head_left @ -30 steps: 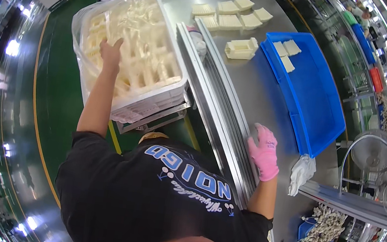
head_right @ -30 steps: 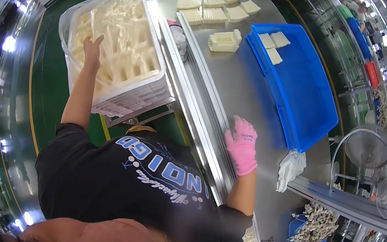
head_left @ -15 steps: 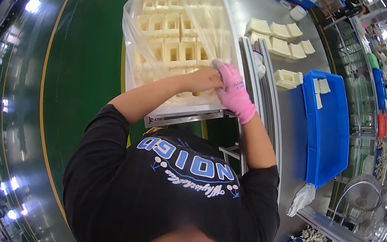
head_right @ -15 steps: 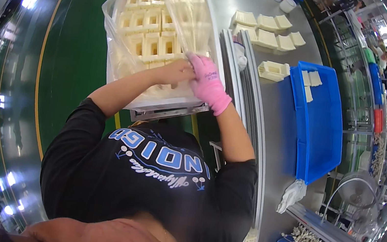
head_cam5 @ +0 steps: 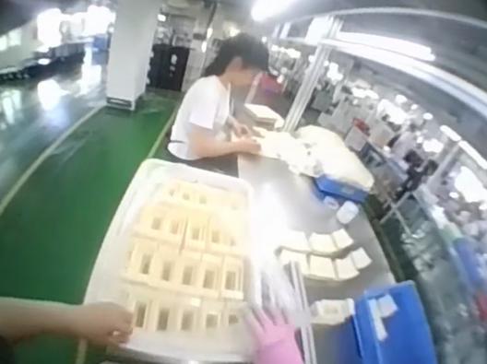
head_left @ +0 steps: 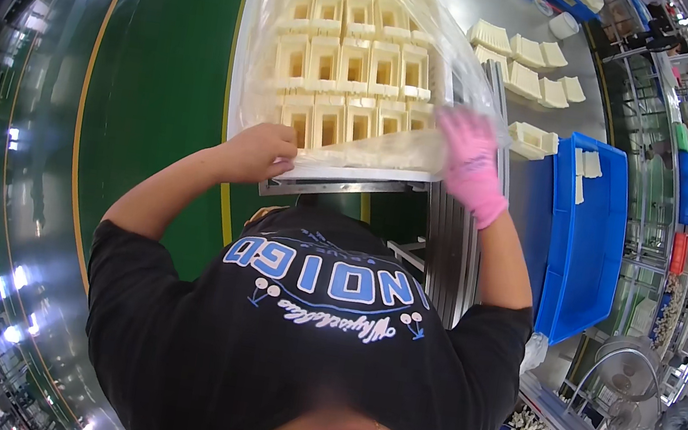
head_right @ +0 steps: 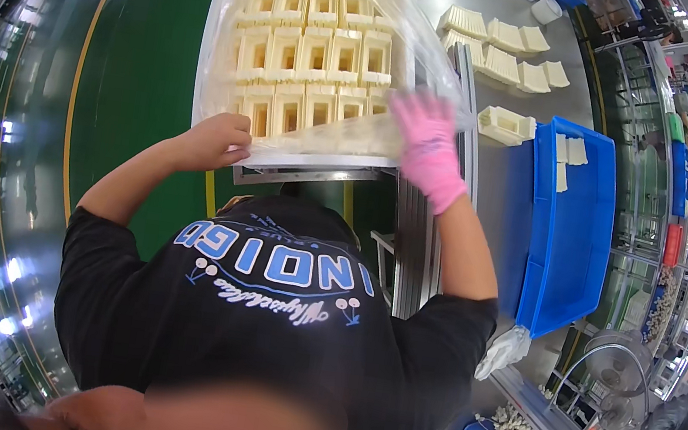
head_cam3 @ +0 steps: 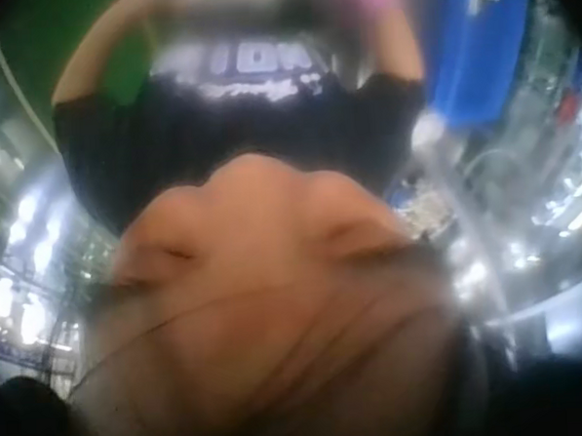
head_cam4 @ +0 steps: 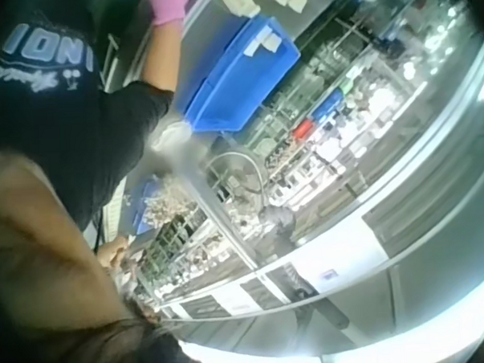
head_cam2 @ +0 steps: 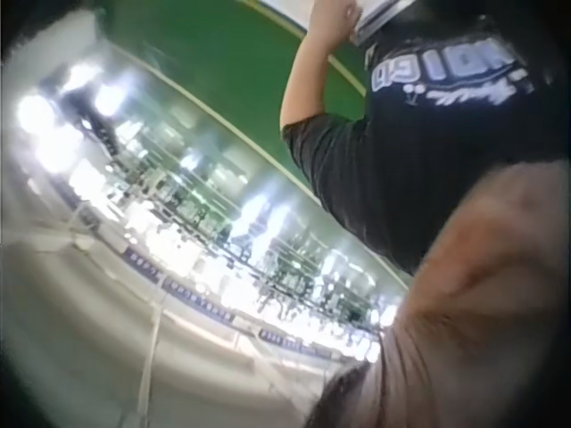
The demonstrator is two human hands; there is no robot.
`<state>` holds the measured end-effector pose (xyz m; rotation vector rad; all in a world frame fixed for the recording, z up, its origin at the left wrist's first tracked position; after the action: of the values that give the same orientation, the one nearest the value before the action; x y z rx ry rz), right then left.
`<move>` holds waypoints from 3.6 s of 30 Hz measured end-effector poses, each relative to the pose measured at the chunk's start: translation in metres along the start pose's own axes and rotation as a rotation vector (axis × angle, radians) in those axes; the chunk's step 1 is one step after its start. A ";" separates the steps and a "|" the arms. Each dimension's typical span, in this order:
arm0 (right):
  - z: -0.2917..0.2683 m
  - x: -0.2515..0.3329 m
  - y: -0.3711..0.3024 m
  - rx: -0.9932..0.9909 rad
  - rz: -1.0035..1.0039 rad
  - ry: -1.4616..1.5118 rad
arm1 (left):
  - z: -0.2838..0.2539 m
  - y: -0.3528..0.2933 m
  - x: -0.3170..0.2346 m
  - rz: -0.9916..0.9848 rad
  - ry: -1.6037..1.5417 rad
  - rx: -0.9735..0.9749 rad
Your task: Assembling and aligning white plastic components on a production line in a factory.
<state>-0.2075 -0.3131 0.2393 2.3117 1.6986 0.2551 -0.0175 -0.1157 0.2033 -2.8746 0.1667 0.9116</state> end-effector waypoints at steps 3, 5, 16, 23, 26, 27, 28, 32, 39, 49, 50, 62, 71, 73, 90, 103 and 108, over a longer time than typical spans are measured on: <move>0.018 0.007 -0.014 0.225 -0.045 0.200 | -0.016 -0.021 -0.008 -0.017 -0.063 -0.060; 0.027 -0.001 -0.028 0.340 -0.012 0.249 | -0.023 -0.041 -0.005 -0.129 -0.056 -0.038; 0.099 0.022 -0.085 0.424 0.199 0.146 | 0.035 -0.113 0.092 -0.347 0.169 -0.389; 0.112 -0.010 -0.084 0.220 0.781 0.995 | 0.013 -0.042 0.164 -0.814 -0.822 -0.597; 0.127 -0.019 -0.117 -0.037 1.013 1.337 | -0.019 -0.011 0.170 -0.663 -1.451 -0.862; 0.117 -0.013 -0.105 -0.039 1.010 1.338 | -0.019 -0.003 0.176 -0.660 -1.449 -0.864; 0.104 -0.009 -0.092 0.018 0.946 1.255 | -0.025 0.005 0.187 -0.640 -1.103 -0.884; 0.067 -0.010 -0.069 0.352 0.800 1.020 | -0.051 0.026 0.202 -0.615 -0.650 -0.974; -0.012 -0.030 0.052 0.167 0.468 0.316 | -0.071 -0.026 0.355 -0.826 -1.065 -0.882; 0.123 -0.054 0.276 0.021 0.203 -0.023 | -0.158 0.110 0.179 -0.379 0.865 -0.797; 0.141 -0.055 0.288 0.223 0.212 -0.107 | -0.161 0.115 0.197 -0.391 0.880 -0.793; 0.102 -0.198 0.308 -0.207 0.418 1.107 | -0.240 0.095 0.295 -0.484 -0.542 -0.856; 0.086 -0.138 0.300 -0.548 -0.075 0.126 | -0.215 0.140 0.228 0.036 0.656 -0.956; 0.098 -0.105 0.311 -0.361 -0.195 0.067 | -0.192 0.160 0.231 0.023 0.743 -0.628; 0.199 -0.139 0.236 0.220 1.167 1.906 | -0.144 0.164 0.192 -0.538 -1.883 -0.909; 0.114 -0.170 0.285 -0.247 0.468 0.748 | -0.189 0.126 0.281 -0.628 -0.343 -0.894; 0.202 -0.127 0.329 0.156 -0.170 -0.089 | -0.168 0.210 0.269 -0.866 0.127 -0.326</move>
<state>0.1121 -0.5486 0.1512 2.2281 1.9171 -0.0143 0.2665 -0.3665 0.1671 -2.7767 -1.2081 0.5996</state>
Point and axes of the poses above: each hand's wrist, its own y-axis towards the middle knuckle, its own z-axis out of the palm, x = y × z, the point moved 5 cm from there along y, towards the middle knuckle, and after that the axes turned 4 degrees about -x, right-handed, at the moved point
